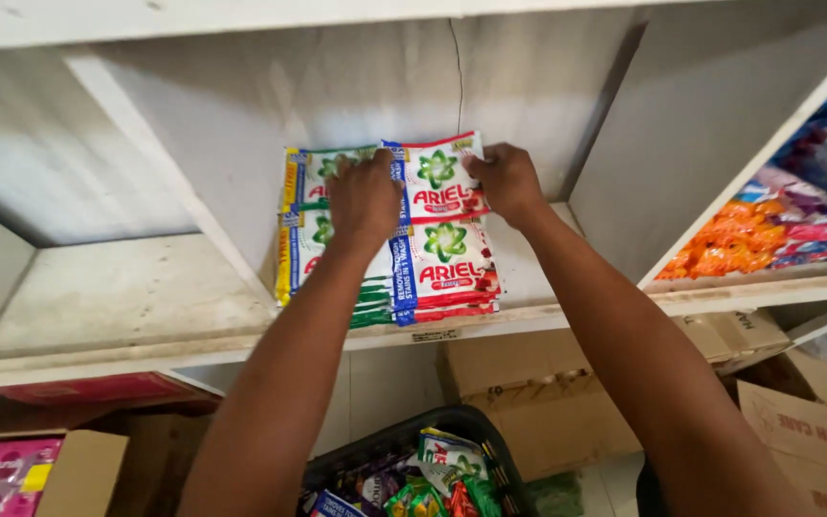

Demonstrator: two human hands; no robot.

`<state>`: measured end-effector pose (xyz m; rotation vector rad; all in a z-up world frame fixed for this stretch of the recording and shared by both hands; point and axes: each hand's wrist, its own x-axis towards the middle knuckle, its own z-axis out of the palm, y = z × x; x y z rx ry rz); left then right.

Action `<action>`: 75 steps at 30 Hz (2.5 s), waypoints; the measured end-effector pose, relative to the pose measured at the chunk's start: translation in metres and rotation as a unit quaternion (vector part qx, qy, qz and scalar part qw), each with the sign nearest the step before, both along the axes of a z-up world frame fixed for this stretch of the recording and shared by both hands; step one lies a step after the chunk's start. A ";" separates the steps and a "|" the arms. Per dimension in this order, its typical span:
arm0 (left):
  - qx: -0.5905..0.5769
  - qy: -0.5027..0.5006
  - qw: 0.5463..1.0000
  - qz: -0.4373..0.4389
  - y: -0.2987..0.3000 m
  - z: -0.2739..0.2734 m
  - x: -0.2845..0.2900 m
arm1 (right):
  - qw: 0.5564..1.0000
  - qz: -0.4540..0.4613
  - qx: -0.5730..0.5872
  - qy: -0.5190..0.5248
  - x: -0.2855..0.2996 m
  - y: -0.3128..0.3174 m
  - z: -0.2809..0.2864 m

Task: Restocking and organizing detergent packets on a store shelf from a basket.

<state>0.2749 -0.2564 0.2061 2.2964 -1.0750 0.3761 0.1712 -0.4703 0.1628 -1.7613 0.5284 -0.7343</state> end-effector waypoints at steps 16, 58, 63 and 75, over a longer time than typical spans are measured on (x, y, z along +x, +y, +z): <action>0.188 -0.062 0.977 -0.077 -0.001 -0.004 0.001 | 0.983 -0.032 -0.098 0.154 0.002 -0.009 -0.020; 0.088 0.360 0.929 0.022 0.367 -0.240 -0.284 | 0.905 0.321 -0.152 0.236 -0.312 0.358 -0.214; 0.046 0.251 0.955 0.153 0.393 -0.265 -0.249 | 0.906 0.322 -0.130 0.242 -0.276 0.386 -0.199; 0.177 0.199 0.934 0.237 0.388 -0.299 -0.253 | 0.897 0.248 -0.155 0.332 -0.253 0.415 -0.232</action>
